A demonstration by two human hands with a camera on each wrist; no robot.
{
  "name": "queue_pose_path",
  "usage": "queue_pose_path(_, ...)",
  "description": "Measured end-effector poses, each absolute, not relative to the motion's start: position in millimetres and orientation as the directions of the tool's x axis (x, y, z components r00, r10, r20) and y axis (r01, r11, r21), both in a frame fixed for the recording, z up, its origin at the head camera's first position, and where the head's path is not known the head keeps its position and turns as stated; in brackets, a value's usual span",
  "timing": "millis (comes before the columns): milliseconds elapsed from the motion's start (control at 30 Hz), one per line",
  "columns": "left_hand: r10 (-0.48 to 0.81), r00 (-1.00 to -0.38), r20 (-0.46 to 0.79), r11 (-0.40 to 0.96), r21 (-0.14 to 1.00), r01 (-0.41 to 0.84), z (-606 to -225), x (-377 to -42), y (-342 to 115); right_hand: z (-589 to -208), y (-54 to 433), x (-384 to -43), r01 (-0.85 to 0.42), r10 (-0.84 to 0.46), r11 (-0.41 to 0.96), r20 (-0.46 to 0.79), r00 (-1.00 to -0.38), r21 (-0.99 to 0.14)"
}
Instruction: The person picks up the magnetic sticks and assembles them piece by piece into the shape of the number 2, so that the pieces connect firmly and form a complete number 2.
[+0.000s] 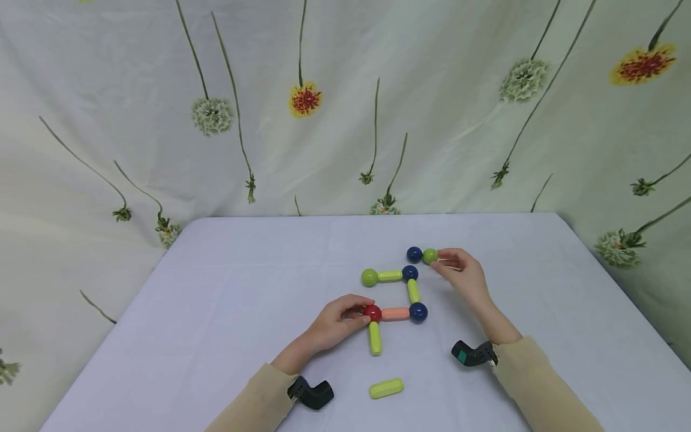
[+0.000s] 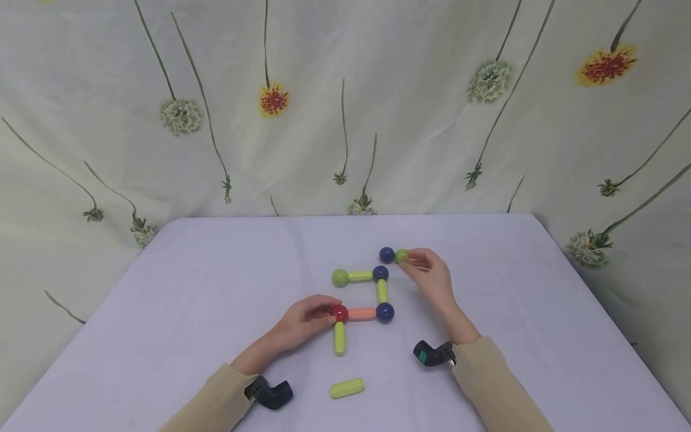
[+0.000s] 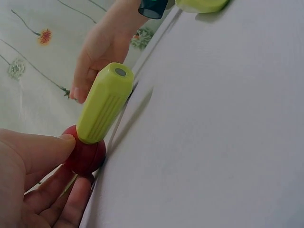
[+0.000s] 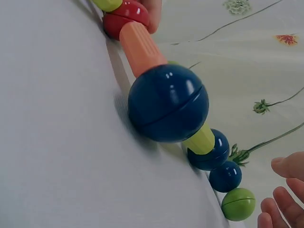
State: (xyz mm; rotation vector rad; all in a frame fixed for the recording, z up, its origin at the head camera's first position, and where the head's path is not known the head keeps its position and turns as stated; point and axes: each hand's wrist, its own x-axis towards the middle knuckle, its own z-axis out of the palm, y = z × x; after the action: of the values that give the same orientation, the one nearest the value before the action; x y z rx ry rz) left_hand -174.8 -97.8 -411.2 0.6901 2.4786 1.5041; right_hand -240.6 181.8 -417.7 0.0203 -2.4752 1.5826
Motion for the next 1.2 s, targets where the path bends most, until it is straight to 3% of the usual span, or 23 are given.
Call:
queue_pose_path(567,0.477,-0.873,0.101,0.378,0.873,0.307,-410,-175,-96,-451,188,-262,-0.146,0.112,0.405,0.207,-0.972,-0.903)
queue_pose_path(833,0.465,-0.879,0.109,0.378,0.873,0.308,-411,-174,-97,-451,186,-268,-0.182,0.022,0.53,0.227,-0.974,-0.828)
queue_pose_path(1200,0.458,-0.882,0.112,0.38,0.872,0.309,-411,-173,-97,-452,183,-275,-0.166,0.036,0.593,0.232,-0.972,-0.788)
